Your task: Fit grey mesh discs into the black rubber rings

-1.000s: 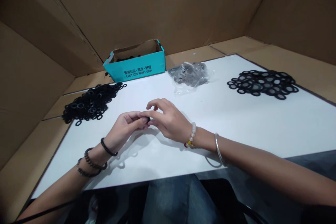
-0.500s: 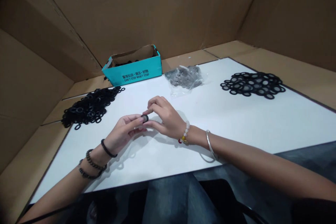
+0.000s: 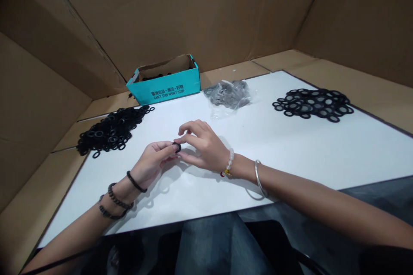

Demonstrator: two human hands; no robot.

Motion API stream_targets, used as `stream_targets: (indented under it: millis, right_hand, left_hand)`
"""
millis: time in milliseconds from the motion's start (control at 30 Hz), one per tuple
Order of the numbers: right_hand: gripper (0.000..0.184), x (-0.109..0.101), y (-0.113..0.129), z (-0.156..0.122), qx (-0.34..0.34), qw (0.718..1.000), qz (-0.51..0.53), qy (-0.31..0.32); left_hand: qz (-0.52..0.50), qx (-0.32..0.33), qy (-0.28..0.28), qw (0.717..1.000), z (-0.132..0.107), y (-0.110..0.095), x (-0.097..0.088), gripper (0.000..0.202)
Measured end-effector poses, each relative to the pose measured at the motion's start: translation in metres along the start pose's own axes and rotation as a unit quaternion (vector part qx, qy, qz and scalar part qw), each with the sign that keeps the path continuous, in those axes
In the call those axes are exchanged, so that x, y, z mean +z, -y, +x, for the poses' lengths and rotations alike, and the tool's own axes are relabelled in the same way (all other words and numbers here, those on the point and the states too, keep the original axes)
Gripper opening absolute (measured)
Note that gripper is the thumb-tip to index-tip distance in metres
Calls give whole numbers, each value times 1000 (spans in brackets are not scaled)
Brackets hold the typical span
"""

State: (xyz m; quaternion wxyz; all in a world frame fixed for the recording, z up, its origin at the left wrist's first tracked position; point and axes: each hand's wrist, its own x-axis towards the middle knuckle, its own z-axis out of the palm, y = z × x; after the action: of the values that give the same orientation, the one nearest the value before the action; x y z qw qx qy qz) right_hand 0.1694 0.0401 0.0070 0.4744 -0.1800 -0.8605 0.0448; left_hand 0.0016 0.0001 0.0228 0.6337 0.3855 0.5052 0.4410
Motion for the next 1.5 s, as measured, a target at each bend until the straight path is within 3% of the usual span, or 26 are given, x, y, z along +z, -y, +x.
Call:
stream_targets:
  millis: [367, 600, 1233, 1500]
  right_hand:
    - [9, 0, 1, -2, 6, 1000, -18, 2]
    - [18, 1, 0, -2, 35, 999, -33, 20]
    - [13, 3, 2, -4, 66, 998, 17, 13]
    - [11, 4, 4, -3, 11, 1000, -27, -8]
  left_hand:
    - [10, -23, -18, 1000, 0, 3, 0, 25]
    - [8, -20, -31, 999, -1, 3, 4, 24]
    - [20, -42, -38, 998, -2, 6, 3, 24]
    - [22, -25, -27, 999, -5, 6, 5, 17]
